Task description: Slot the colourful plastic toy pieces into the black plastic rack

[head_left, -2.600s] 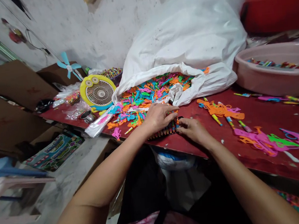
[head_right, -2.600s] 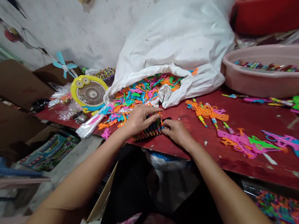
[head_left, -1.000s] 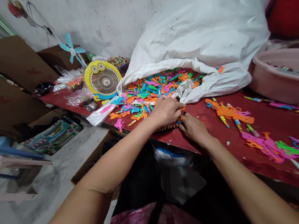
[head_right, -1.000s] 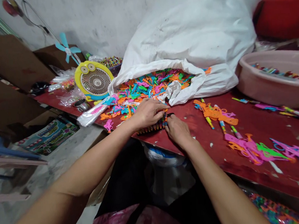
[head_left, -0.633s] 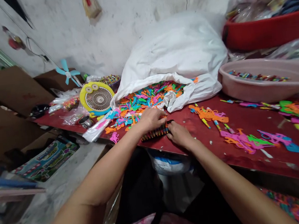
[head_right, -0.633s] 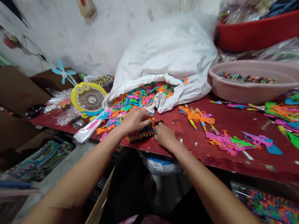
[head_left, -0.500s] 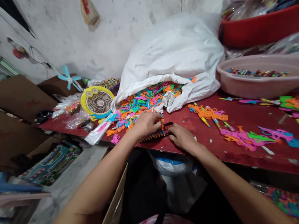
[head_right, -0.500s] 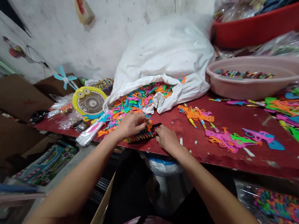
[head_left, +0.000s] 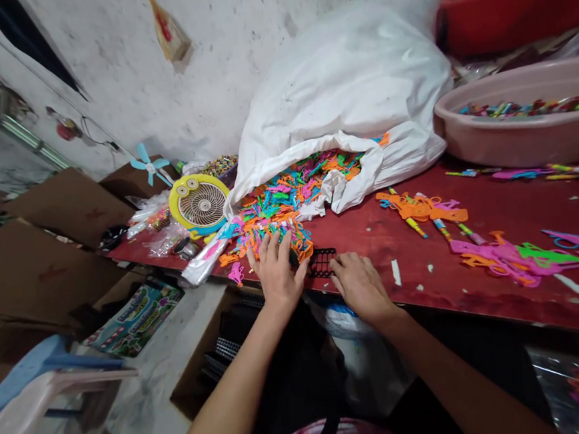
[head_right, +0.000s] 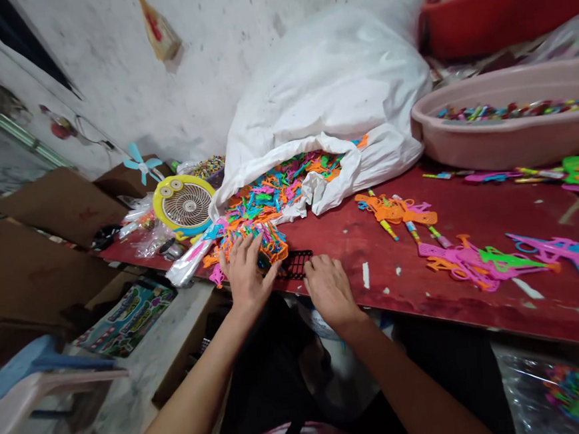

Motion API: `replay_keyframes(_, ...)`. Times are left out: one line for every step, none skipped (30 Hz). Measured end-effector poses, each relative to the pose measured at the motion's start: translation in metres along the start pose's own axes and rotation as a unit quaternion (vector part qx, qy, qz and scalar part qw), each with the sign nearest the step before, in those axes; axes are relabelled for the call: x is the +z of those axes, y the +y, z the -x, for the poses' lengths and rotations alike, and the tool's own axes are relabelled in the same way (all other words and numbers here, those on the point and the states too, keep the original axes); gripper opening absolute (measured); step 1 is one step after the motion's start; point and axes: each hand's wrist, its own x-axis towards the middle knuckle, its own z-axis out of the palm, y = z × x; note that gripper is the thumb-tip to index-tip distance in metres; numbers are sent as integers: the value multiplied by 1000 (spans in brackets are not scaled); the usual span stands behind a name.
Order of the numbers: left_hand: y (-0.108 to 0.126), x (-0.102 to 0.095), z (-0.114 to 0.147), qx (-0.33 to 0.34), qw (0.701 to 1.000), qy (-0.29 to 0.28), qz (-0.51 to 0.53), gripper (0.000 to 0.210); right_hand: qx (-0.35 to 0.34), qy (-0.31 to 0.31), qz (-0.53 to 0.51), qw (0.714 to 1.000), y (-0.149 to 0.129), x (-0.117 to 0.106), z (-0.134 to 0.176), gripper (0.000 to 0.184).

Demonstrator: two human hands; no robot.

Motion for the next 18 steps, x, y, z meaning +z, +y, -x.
replay_keyframes(0,3,2,-8,1000,5,2,55,-3,-3,5,1000,-3,1,1,27)
replay_keyframes(-1,5,2,-15,1000,9,4,53,-5,-5,11,1000,-6,3,3,29)
replay_keyframes(-2,6,1,-20,1000,11,5,51,-7,-5,17,1000,-9,4,4,29)
replay_keyframes(-3,6,0,-25,1000,10,4,51,-10,-5,21,1000,-13,6,6,30)
replay_keyframes(-5,5,-1,-27,1000,8,3,52,-13,-3,24,1000,-16,7,7,30)
replay_keyframes(-6,5,-2,-28,1000,7,3,53,-14,0,26,1000,-19,9,8,30)
replay_keyframes(-7,4,-2,-29,1000,7,3,55,-15,3,26,1000,-21,9,9,30)
replay_keyframes(-7,4,0,-29,1000,11,2,58,-15,6,25,1000,-22,9,11,29)
replay_keyframes(-8,5,2,-32,999,20,2,63,-16,10,22,1000,-23,9,12,29)
replay_keyframes(-8,7,6,-39,999,35,4,69,-17,15,20,1000,-23,9,13,29)
replay_keyframes(-9,10,12,-53,997,58,10,77,-20,19,18,999,-23,9,14,29)
replay_keyframes(-9,15,18,-76,993,86,22,87,-22,22,17,999,-23,10,15,30)
replay_keyframes(-9,21,25,-107,987,115,42,96,-24,24,18,999,-23,10,17,30)
replay_keyframes(-9,29,33,-141,978,139,68,103,-24,25,21,999,-24,12,19,30)
replay_keyframes(-9,37,41,-175,968,151,100,108,-23,27,25,999,-26,13,21,29)
replay_keyframes(-9,45,47,-199,960,146,135,109,-22,30,27,999,-28,15,23,29)
replay_keyframes(-9,52,53,-214,954,126,169,108,-24,35,28,999,-31,16,26,27)
replay_keyframes(-8,57,57,-220,950,103,197,104,-28,40,28,998,-34,17,29,27)
